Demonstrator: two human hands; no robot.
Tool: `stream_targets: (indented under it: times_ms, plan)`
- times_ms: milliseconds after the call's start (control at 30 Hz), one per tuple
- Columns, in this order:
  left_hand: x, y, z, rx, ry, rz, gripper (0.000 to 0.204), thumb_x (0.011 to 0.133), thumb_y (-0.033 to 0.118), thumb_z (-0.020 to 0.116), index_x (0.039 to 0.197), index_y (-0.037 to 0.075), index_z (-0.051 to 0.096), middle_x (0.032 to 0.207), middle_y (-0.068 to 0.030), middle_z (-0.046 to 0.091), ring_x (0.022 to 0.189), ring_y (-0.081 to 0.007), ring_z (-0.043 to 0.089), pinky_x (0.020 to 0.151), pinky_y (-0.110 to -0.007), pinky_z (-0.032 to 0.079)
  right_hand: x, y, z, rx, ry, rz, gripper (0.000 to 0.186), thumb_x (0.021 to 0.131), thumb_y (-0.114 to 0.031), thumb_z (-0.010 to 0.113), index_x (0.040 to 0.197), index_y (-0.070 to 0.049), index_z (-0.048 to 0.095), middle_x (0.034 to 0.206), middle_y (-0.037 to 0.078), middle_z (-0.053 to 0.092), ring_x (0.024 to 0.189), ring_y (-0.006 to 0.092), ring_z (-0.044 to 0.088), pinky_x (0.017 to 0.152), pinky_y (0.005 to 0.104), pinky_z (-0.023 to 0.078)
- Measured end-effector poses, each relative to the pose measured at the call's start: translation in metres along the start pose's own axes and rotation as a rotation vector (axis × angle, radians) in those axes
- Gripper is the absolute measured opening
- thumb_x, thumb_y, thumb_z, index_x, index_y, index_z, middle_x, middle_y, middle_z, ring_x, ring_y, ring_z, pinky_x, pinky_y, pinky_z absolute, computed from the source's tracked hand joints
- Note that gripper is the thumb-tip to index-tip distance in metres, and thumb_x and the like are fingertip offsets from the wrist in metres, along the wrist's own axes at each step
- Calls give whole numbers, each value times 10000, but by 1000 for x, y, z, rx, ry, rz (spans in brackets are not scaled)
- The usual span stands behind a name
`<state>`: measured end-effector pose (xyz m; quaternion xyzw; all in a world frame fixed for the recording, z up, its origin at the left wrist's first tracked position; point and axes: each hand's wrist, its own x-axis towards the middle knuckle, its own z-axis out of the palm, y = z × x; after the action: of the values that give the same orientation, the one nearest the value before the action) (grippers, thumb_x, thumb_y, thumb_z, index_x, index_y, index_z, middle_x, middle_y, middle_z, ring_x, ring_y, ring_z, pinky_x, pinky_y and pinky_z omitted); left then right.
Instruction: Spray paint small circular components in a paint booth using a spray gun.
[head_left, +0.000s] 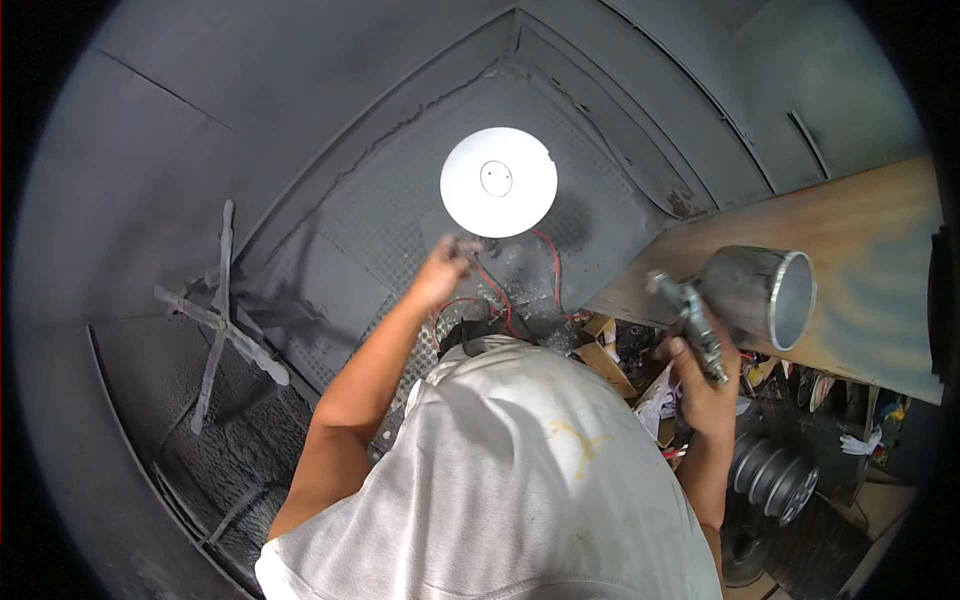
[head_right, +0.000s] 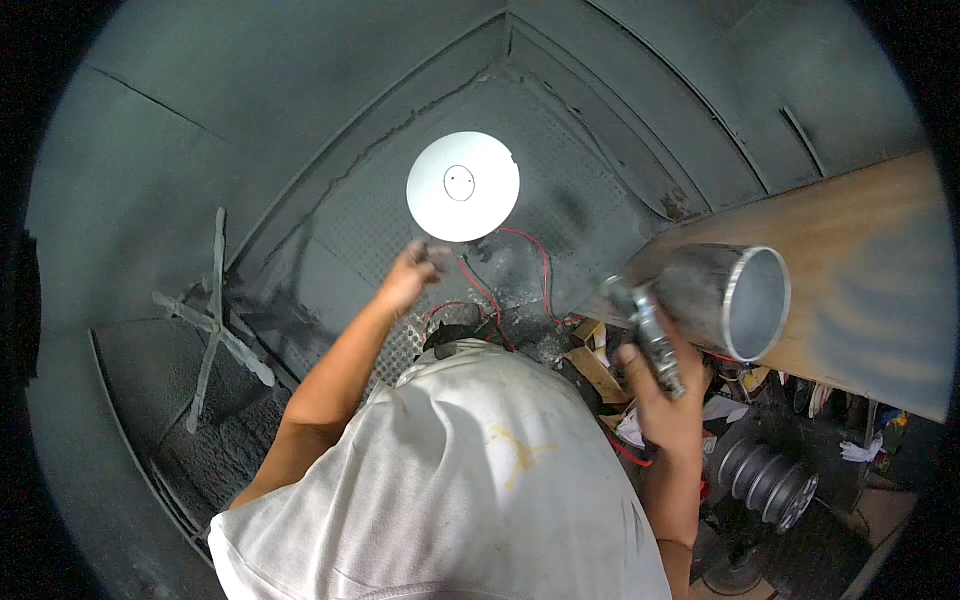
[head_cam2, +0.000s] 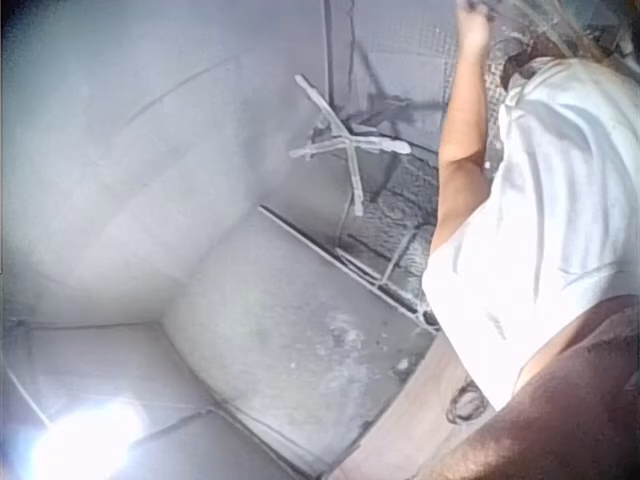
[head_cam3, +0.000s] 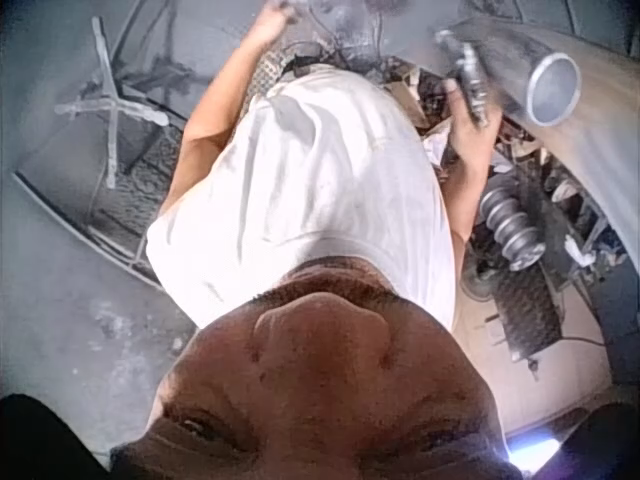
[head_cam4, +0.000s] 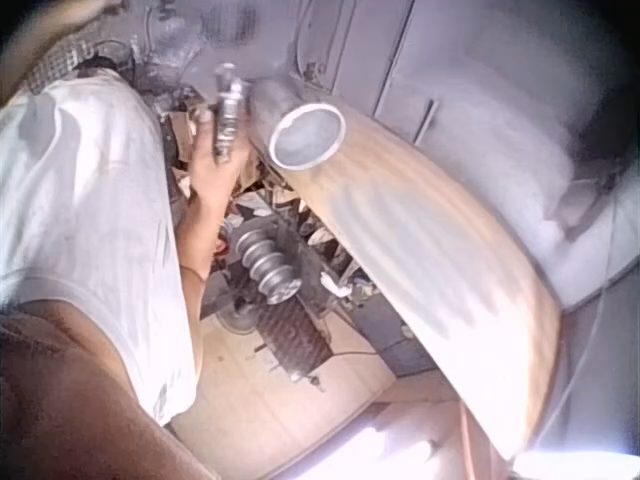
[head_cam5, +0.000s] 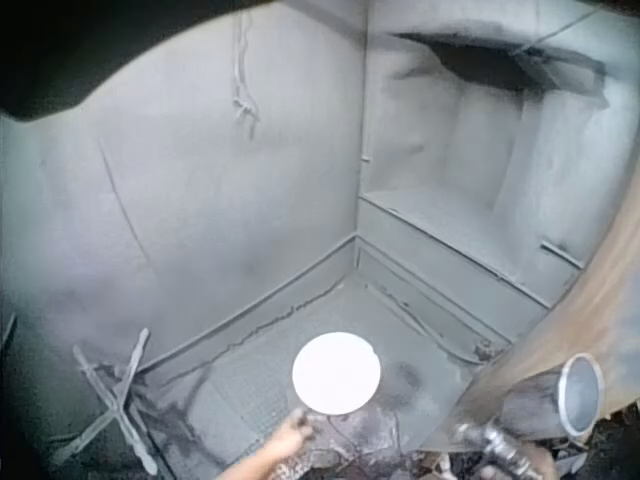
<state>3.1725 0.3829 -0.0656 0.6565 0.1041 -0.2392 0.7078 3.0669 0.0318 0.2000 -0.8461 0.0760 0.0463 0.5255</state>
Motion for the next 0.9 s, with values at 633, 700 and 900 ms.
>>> stream_targets:
  times_ms: [633, 700, 900]
  plan:
    - [-35, -36, 79, 178, -376, -2, 647, 869, -73, 518, 1497, 34, 406, 1260, -141, 617, 1071, -194, 605, 946, -323, 496, -19, -12, 9, 308, -329, 159, 532, 910, -187, 731, 1365, 44, 577, 876, 53, 683, 787, 122, 624, 760, 279, 508]
    - [-36, -51, 81, 375, -584, -39, 611, 881, -52, 540, 1478, 39, 448, 1252, -147, 630, 1110, -204, 607, 963, -325, 495, -19, -12, 16, 296, -412, 49, 526, 913, -192, 724, 1352, 60, 580, 844, 48, 676, 809, 148, 627, 821, 296, 497]
    - [-44, -38, 75, 315, -480, -123, 476, 875, 3, 557, 1351, 8, 577, 1185, -150, 688, 1083, -226, 647, 967, -329, 502, -2, -4, 7, 72, -78, -2, 503, 914, -222, 721, 1312, 62, 606, 866, 72, 693, 788, 153, 646, 787, 308, 512]
